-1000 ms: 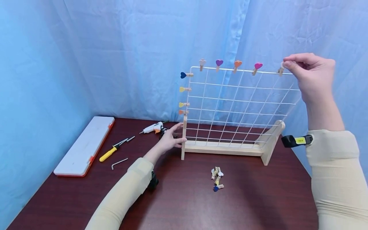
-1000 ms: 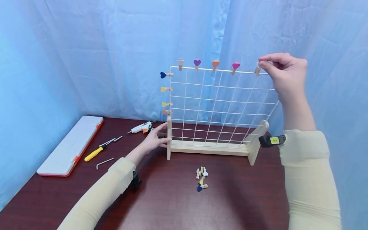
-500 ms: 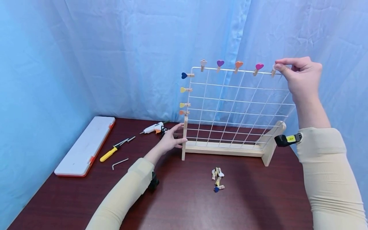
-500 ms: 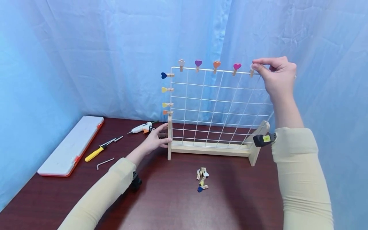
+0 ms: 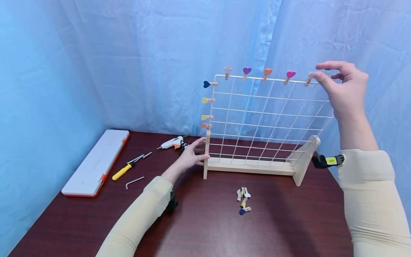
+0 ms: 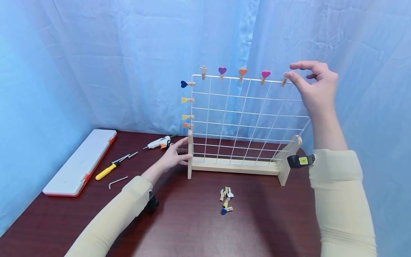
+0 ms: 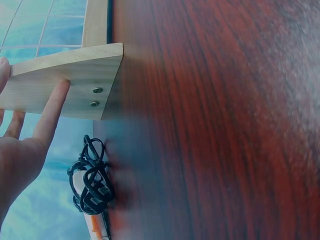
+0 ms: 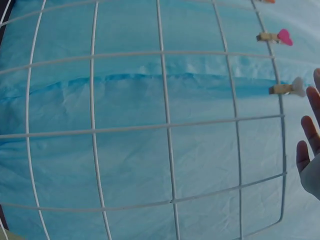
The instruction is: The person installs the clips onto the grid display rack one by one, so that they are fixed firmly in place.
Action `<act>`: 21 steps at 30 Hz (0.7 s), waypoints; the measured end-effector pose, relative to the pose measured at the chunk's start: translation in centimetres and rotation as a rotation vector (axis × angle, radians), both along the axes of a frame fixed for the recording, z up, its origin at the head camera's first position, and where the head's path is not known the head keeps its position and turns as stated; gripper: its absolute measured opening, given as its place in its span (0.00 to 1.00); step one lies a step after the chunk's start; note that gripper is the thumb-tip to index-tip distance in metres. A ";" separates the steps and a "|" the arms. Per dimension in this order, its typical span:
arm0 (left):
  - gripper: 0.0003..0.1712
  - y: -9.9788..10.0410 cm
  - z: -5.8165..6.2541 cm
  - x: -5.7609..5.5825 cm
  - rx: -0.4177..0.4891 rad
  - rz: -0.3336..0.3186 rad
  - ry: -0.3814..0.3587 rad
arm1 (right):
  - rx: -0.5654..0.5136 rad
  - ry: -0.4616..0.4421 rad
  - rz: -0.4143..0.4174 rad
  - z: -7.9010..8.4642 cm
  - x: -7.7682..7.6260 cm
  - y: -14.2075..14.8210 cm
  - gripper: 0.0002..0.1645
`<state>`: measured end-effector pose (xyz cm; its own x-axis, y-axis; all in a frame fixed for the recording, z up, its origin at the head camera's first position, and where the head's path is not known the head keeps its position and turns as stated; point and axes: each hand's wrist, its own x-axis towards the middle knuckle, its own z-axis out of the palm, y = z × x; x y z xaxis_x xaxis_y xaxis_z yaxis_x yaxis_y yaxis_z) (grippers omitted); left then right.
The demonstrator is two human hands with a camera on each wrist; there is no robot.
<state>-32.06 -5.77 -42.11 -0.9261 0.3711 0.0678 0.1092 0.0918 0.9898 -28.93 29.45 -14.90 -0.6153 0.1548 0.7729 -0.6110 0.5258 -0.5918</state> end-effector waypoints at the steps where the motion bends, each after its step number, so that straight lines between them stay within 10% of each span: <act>1: 0.40 0.0 0.0 0.0 0.003 -0.002 -0.003 | 0.014 0.038 0.015 -0.1 0.3 -0.1 0.14; 8: 0.42 -0.2 1.6 0.8 0.009 -0.046 -0.027 | 0.191 0.144 0.140 -2.7 3.7 -2.7 0.12; 21: 0.41 -0.2 0.9 0.4 0.006 -0.034 -0.015 | 0.574 -0.198 0.339 -17.9 2.9 -3.2 0.19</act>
<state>-31.69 -5.96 -41.16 -0.9139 0.4022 0.0561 0.0971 0.0823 0.9919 -26.03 26.25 -32.77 -0.6953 -0.4701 0.5437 -0.7060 0.5882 -0.3944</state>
